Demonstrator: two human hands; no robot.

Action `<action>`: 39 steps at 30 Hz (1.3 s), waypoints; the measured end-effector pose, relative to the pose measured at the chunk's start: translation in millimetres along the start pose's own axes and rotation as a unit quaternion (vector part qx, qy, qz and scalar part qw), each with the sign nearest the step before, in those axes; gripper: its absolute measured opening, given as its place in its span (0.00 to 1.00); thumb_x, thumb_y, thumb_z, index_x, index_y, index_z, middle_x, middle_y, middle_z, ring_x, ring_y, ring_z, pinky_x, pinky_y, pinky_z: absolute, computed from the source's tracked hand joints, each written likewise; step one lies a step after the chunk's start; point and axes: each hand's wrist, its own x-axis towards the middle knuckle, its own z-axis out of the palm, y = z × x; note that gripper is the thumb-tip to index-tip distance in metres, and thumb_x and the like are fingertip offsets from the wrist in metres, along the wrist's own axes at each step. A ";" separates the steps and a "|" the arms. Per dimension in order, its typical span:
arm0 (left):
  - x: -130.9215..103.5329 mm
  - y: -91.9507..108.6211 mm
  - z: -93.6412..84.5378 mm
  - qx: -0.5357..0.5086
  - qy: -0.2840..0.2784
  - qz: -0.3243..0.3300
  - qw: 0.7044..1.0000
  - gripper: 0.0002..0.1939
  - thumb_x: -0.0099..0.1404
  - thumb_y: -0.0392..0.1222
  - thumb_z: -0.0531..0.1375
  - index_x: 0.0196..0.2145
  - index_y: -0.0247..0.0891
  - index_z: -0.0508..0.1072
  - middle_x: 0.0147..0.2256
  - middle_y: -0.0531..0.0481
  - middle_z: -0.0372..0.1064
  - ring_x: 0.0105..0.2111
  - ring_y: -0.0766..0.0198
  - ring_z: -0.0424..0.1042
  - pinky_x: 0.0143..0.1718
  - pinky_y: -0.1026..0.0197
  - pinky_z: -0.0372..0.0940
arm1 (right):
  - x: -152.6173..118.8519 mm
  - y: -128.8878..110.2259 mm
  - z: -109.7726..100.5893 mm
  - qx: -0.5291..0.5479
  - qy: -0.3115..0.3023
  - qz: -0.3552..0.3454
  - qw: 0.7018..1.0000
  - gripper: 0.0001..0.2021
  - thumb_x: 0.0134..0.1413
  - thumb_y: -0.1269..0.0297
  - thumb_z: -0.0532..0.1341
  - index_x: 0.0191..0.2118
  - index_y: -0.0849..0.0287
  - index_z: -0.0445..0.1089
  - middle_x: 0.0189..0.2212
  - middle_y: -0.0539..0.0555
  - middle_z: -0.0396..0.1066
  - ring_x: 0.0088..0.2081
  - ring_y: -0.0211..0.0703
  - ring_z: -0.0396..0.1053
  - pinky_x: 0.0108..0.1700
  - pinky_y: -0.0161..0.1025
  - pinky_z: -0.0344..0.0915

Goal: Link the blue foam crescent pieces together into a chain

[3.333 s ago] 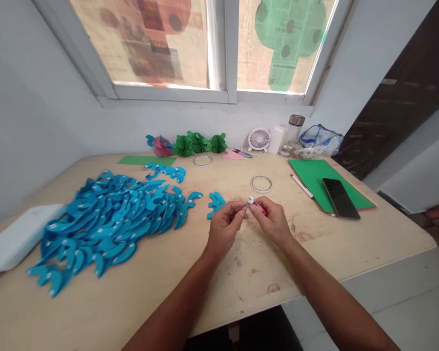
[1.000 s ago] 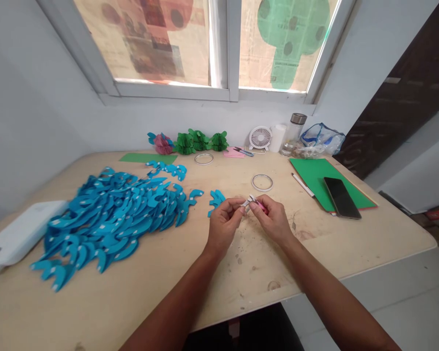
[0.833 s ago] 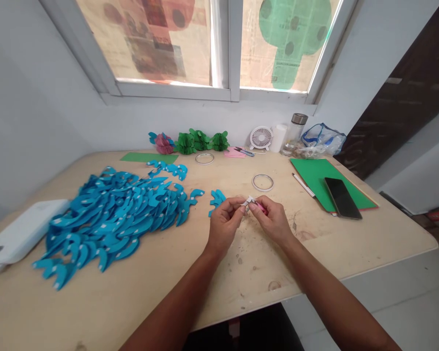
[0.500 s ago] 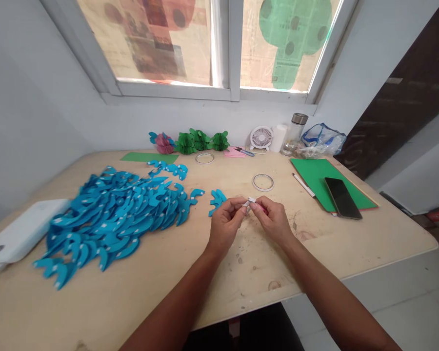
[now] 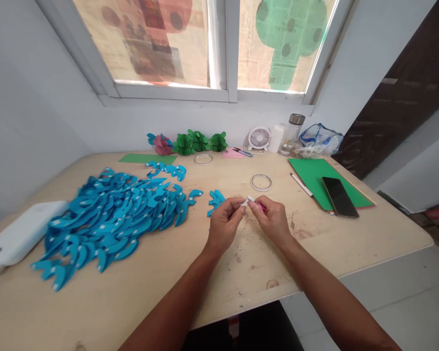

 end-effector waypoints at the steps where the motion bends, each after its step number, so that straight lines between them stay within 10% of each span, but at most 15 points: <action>1: 0.0 -0.7 -0.6 0.014 -0.002 0.009 1.000 0.10 0.56 0.42 0.61 0.35 0.36 0.73 0.30 0.50 0.71 0.28 0.67 0.67 0.29 0.65 0.62 | 0.1 0.3 -0.7 -0.002 0.007 -0.001 1.000 0.17 0.54 0.53 0.53 0.23 0.60 0.66 0.15 0.45 0.54 0.19 0.32 0.52 0.24 0.31 0.50; 8: 4.3 2.8 1.1 0.170 0.016 0.075 0.982 0.08 0.58 0.40 0.58 0.36 0.38 0.73 0.34 0.49 0.73 0.33 0.63 0.71 0.35 0.63 0.63 | 6.0 8.2 -11.3 0.013 0.078 0.035 0.996 0.17 0.55 0.52 0.53 0.26 0.59 0.66 0.16 0.45 0.54 0.20 0.33 0.53 0.25 0.31 0.50; 20: 72.5 -40.8 55.4 0.489 -0.060 0.118 0.862 0.11 0.57 0.34 0.56 0.39 0.40 0.71 0.31 0.44 0.72 0.36 0.55 0.69 0.36 0.58 0.59 | 12.8 23.0 -14.6 -0.018 0.104 0.046 0.993 0.16 0.53 0.51 0.54 0.24 0.58 0.65 0.16 0.46 0.58 0.21 0.35 0.54 0.25 0.32 0.50; 26: 56.4 -42.2 35.7 0.389 -0.060 0.165 0.905 0.09 0.58 0.34 0.55 0.35 0.39 0.73 0.37 0.44 0.72 0.42 0.55 0.68 0.45 0.55 0.59 | 12.2 25.1 -14.3 -0.076 0.095 0.042 0.992 0.15 0.54 0.51 0.54 0.28 0.57 0.67 0.18 0.49 0.64 0.22 0.37 0.60 0.26 0.33 0.50; 39: 6.4 -15.1 -2.8 0.101 0.073 0.040 0.991 0.06 0.55 0.41 0.61 0.29 0.36 0.72 0.28 0.51 0.72 0.28 0.66 0.70 0.32 0.63 0.65 | 0.6 19.5 7.1 -0.195 0.045 -0.063 0.978 0.13 0.55 0.54 0.56 0.33 0.58 0.68 0.27 0.53 0.73 0.26 0.38 0.68 0.28 0.33 0.52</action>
